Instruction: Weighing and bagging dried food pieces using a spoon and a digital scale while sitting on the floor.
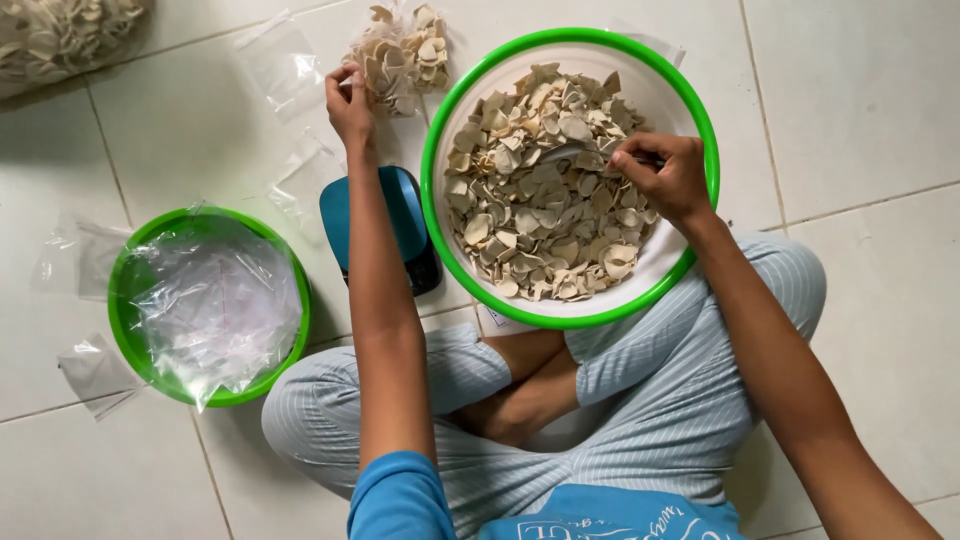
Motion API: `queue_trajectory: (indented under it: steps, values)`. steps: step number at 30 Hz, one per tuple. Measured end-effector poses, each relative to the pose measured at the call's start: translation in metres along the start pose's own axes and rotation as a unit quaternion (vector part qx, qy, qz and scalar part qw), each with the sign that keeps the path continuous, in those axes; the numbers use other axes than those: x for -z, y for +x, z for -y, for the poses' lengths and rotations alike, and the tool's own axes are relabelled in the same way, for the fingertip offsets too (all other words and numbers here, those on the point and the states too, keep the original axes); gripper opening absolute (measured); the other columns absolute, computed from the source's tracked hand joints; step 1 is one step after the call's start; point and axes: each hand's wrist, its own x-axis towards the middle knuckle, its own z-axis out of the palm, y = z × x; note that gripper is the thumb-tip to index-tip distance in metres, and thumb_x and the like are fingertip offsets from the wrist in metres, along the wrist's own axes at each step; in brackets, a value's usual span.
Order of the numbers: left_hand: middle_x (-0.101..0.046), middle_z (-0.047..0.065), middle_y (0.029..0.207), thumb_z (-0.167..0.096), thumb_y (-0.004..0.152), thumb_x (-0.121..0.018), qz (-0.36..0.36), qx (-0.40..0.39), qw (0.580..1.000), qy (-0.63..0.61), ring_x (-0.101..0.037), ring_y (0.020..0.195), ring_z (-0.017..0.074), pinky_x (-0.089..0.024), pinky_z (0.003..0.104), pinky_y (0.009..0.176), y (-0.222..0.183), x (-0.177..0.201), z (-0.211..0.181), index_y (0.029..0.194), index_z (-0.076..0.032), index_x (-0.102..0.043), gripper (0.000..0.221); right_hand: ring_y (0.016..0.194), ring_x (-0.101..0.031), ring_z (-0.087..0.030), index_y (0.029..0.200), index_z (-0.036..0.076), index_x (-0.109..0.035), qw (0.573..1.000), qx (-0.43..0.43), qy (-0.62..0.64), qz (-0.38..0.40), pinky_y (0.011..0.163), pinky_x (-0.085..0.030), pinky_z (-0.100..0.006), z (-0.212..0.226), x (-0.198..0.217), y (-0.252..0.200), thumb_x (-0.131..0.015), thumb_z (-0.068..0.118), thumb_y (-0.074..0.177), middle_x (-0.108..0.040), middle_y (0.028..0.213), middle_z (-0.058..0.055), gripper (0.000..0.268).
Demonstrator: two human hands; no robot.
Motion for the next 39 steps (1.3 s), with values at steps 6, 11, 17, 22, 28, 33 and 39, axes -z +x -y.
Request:
queue_trajectory:
  steps: [6, 11, 17, 22, 28, 33, 39]
  values:
    - [-0.072, -0.004, 0.084, -0.025, 0.097, -0.063, -0.02, 0.016, 0.999, 0.034, -0.068, 0.08, 0.0084, -0.058, 0.028, 0.073, -0.017, -0.001, -0.026, 0.125, -0.026, -0.067, 0.028, 0.06, -0.053, -0.007, 0.089, 0.009, -0.079, 1.0, -0.001, -0.016, -0.007, 0.053, -0.04, -0.025, -0.008, -0.001, 0.0, -0.072, 0.017, 0.1, -0.073, 0.076, -0.001, 0.016]
    - [-0.048, -0.008, 0.07, -0.027, 0.097, -0.061, -0.046, -0.032, 0.991, 0.122, -0.05, 0.065, 0.0077, -0.046, 0.03, 0.063, -0.03, 0.019, -0.06, 0.127, -0.025, -0.066, 0.03, 0.059, -0.053, -0.006, 0.089, 0.009, -0.079, 1.0, -0.006, -0.014, 0.003, 0.051, -0.039, -0.023, -0.005, -0.001, 0.0, -0.071, 0.014, 0.1, -0.074, 0.078, -0.002, 0.015]
    - [-0.057, -0.01, 0.064, -0.019, 0.098, -0.063, 0.038, -0.071, 0.938, 0.337, -0.041, 0.051, 0.0028, -0.03, 0.023, 0.043, -0.046, 0.126, -0.135, 0.106, -0.027, -0.077, 0.017, 0.06, -0.056, -0.008, 0.094, 0.009, -0.08, 0.999, 0.025, -0.043, 0.021, 0.052, -0.042, -0.024, -0.02, -0.003, -0.003, -0.073, 0.014, 0.103, -0.074, 0.079, -0.002, 0.012]
    - [-0.077, 0.005, 0.086, -0.052, 0.08, -0.067, -0.013, -0.025, 0.763, 0.646, -0.071, 0.082, 0.0328, -0.051, 0.051, 0.066, -0.088, 0.258, -0.149, 0.095, -0.033, -0.081, 0.028, 0.059, -0.053, -0.007, 0.093, 0.009, -0.08, 0.998, 0.049, -0.044, 0.018, 0.052, -0.04, -0.025, -0.023, -0.003, -0.006, -0.073, 0.017, 0.106, -0.071, 0.076, -0.002, 0.016]
    - [-0.053, 0.018, 0.129, -0.08, 0.045, -0.094, -0.039, 0.118, 0.67, 0.731, -0.061, 0.111, 0.039, -0.056, 0.053, 0.08, -0.154, 0.337, -0.108, 0.119, -0.017, -0.065, 0.101, 0.064, -0.052, -0.009, 0.088, 0.008, -0.077, 0.997, 0.052, -0.054, -0.019, 0.057, -0.037, -0.029, -0.03, -0.003, -0.009, -0.07, 0.018, 0.106, -0.065, 0.072, 0.0, 0.022]
    - [-0.06, 0.003, 0.107, -0.047, 0.065, -0.096, -0.073, -0.046, 0.776, 0.625, -0.061, 0.105, 0.0268, -0.043, 0.052, 0.086, -0.174, 0.355, -0.06, 0.085, -0.03, -0.076, 0.033, 0.065, -0.055, -0.01, 0.092, 0.007, -0.079, 0.995, 0.068, -0.057, -0.035, 0.056, -0.04, -0.029, -0.034, -0.004, -0.013, -0.069, 0.017, 0.108, -0.068, 0.076, -0.002, 0.021]
    - [-0.067, 0.003, 0.093, -0.02, 0.072, -0.099, -0.22, -0.172, 0.781, 0.558, -0.067, 0.087, 0.025, -0.055, 0.051, 0.08, -0.182, 0.347, -0.101, 0.077, -0.023, -0.078, 0.022, 0.069, -0.052, -0.008, 0.082, 0.011, -0.07, 0.998, 0.023, -0.026, -0.055, 0.061, -0.037, -0.029, -0.027, -0.003, -0.017, -0.066, 0.023, 0.107, -0.061, 0.072, 0.002, 0.028]
